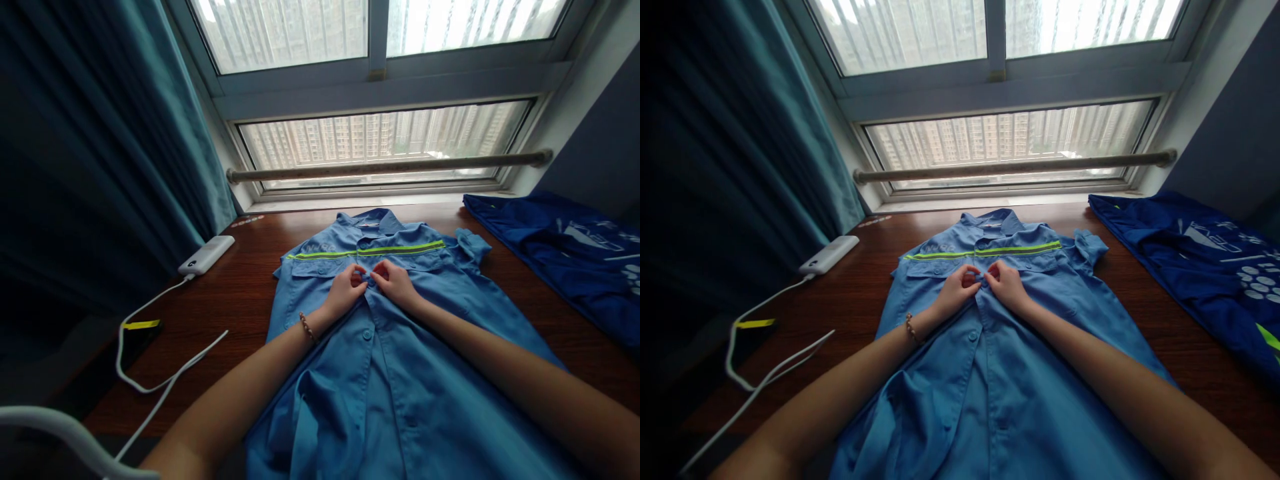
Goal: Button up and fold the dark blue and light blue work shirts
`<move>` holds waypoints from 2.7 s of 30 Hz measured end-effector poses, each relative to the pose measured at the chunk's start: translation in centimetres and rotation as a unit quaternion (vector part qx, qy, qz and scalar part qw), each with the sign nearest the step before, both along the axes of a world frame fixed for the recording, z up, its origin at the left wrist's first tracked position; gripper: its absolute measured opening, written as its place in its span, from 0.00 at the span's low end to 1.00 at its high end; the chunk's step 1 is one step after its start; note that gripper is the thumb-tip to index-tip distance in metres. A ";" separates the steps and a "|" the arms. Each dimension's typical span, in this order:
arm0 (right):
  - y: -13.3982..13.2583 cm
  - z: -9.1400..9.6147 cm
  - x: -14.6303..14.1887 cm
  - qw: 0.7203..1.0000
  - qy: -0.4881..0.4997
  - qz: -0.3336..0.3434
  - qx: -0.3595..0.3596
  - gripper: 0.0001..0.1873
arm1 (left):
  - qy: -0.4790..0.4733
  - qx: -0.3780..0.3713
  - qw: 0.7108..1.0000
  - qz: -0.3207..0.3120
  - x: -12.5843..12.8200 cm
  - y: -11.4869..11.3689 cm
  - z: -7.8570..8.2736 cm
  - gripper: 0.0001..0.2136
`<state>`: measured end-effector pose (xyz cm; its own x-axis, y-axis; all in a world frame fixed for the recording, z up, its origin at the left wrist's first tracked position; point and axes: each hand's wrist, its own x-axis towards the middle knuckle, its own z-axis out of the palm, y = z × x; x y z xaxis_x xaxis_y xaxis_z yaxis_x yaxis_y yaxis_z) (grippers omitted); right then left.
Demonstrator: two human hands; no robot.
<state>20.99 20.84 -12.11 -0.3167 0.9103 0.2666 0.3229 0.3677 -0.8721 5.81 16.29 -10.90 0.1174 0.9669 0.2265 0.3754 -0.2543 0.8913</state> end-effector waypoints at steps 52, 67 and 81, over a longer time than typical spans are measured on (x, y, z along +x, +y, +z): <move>0.4 2.4 -1.1 0.976 0.028 0.030 -0.213 0.04 | 0.090 0.043 0.988 0.120 -0.9 2.0 0.9 0.07; -0.5 2.9 -0.2 0.924 0.148 0.188 -0.299 0.24 | 0.284 -0.010 0.958 0.031 -1.4 -1.1 2.2 0.04; 0.0 1.7 -0.1 0.945 0.174 0.088 -0.261 0.21 | -0.166 -0.208 0.964 -0.015 -0.9 -0.6 1.4 0.09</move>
